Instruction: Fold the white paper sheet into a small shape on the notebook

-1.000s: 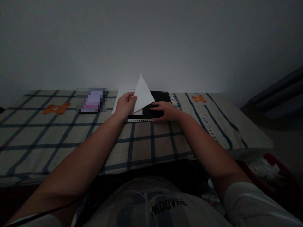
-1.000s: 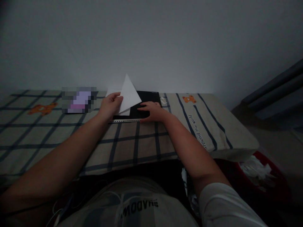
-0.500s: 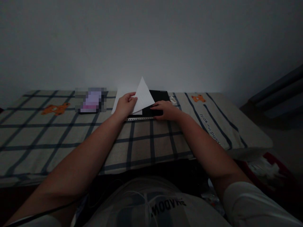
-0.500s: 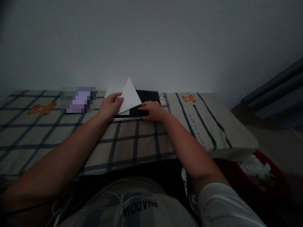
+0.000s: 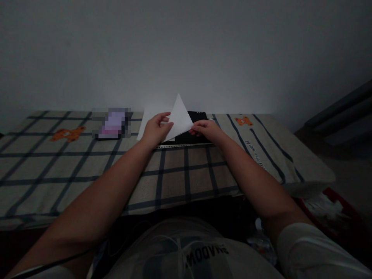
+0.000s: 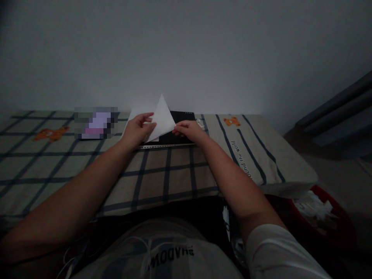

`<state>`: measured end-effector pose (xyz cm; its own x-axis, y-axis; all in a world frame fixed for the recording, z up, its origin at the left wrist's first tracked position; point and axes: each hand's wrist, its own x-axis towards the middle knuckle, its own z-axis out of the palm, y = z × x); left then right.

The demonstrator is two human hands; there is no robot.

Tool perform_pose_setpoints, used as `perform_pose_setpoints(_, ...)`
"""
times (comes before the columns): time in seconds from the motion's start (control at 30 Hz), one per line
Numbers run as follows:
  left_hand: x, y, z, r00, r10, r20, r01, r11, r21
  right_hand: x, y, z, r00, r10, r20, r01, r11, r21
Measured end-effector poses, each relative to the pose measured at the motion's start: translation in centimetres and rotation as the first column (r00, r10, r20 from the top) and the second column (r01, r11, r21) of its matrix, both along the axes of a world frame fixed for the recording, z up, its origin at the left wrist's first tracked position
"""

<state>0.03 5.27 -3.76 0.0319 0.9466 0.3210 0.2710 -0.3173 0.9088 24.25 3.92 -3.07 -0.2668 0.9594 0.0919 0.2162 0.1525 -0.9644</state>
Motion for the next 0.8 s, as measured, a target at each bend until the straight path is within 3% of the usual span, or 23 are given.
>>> perform_pose_setpoints(0.17,0.1,-0.9,0.4,0.990,-0.065,-0.124,0.077,0.992,0.102,-0.7,-0.7,0.5,0.998,-0.031,-0.051,0.029,0.999,-0.039)
perform_pose_setpoints(0.4,0.3,-1.5,0.6,0.967,-0.202,-0.155,0.207,0.978,0.014,-1.0,-0.8,0.6,0.994,-0.053,-0.096,0.048,0.997,-0.058)
perform_pose_setpoints(0.53,0.2,-1.4,0.4,0.955,-0.240,-0.174,0.250,0.967,0.040,-0.8,-0.6,0.5,0.993,-0.024,-0.115,0.020,0.999,-0.035)
perform_pose_setpoints(0.67,0.0,-1.3,0.3,0.965,-0.206,-0.163,0.215,0.976,0.036,-0.5,-0.5,0.6,0.993,-0.012,-0.122,0.007,0.999,-0.038)
perform_pose_setpoints(0.8,-0.2,-0.7,0.2,0.997,-0.066,-0.047,0.063,0.997,-0.052,0.3,-0.2,0.8,0.996,-0.070,-0.053,0.066,0.995,-0.074)
